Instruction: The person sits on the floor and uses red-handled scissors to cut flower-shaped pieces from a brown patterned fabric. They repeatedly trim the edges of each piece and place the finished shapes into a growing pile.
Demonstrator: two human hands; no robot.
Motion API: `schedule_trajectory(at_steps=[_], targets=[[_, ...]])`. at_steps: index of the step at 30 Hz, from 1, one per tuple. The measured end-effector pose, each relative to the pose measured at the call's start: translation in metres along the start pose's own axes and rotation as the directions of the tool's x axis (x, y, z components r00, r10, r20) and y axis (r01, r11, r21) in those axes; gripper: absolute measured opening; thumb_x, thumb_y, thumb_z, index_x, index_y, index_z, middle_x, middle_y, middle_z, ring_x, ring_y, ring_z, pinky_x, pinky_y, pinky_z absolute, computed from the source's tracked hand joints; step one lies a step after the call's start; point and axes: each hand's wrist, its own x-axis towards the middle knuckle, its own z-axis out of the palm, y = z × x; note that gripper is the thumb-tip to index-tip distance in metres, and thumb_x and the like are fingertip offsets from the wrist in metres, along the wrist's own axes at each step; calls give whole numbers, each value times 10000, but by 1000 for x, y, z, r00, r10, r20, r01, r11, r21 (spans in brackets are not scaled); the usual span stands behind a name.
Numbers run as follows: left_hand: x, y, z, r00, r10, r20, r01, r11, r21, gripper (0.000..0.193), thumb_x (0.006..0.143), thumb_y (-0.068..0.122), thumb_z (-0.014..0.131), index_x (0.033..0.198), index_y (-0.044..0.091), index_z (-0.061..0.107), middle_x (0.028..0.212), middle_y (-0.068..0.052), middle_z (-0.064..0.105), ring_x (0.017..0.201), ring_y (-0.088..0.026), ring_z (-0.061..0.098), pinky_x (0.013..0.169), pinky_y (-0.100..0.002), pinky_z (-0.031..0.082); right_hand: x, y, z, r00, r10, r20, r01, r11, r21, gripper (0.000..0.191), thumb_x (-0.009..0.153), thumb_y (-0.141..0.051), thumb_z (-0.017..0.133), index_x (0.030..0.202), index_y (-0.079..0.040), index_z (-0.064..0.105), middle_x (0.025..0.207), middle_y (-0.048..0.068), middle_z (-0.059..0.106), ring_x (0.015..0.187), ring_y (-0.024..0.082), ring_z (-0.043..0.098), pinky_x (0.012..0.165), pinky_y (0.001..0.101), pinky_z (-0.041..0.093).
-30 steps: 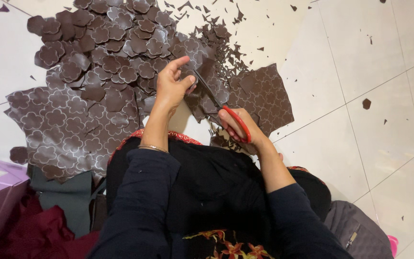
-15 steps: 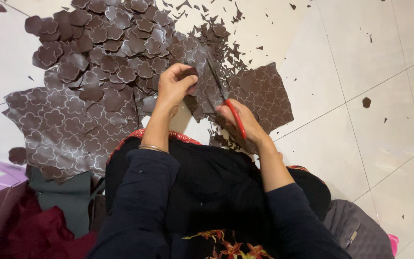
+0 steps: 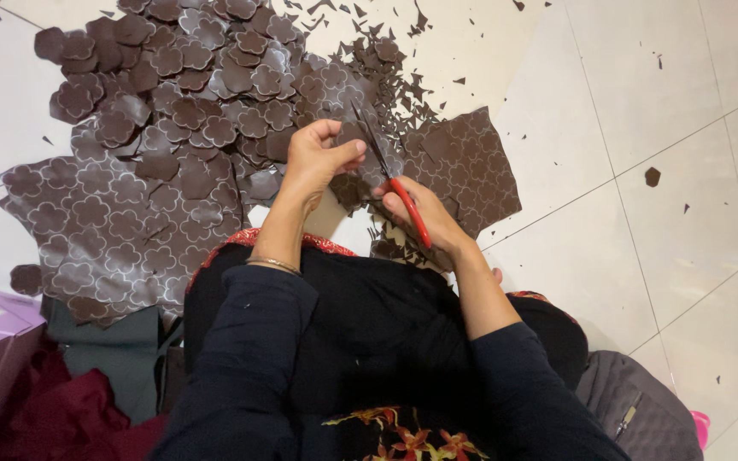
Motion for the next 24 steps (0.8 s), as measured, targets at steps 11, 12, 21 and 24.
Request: schedule_trajectory(at_steps=[11, 12, 21, 24], targets=[[-4, -2, 11, 1000, -29, -2, 28, 995, -97, 192, 853, 19, 793, 985, 19, 653, 857, -71, 745, 723, -128, 728, 629, -248, 607, 1, 3, 6, 998, -64, 8, 63, 996, 61, 497, 978, -506, 576, 1176, -55, 635, 821, -31, 523, 736, 69, 480, 642, 238, 408], [-5, -2, 12, 1000, -31, 1, 31, 995, -97, 192, 854, 18, 794, 990, 17, 657, 859, -69, 744, 723, -127, 726, 630, -247, 607, 0, 4, 7, 999, -42, -1, 42, 996, 75, 504, 972, -509, 571, 1175, -52, 634, 799, -36, 512, 714, 67, 470, 613, 238, 389], [-7, 4, 11, 999, -49, 23, 50, 996, -72, 175, 865, 45, 781, 1012, 32, 688, 876, -45, 748, 737, -108, 719, 667, -248, 609, 2, 15, 3, 997, -79, 25, 74, 985, 153, 611, 974, -658, 517, 1000, -53, 598, 674, -40, 485, 587, 79, 464, 521, 232, 376], [-7, 5, 10, 998, -55, 11, 55, 997, -60, 174, 860, 50, 783, 1007, 35, 692, 873, -39, 747, 737, -102, 715, 671, -246, 611, 1, 12, 1, 998, -54, 30, 49, 987, 153, 607, 962, -666, 519, 961, -65, 598, 640, -38, 494, 566, 83, 475, 510, 237, 388]])
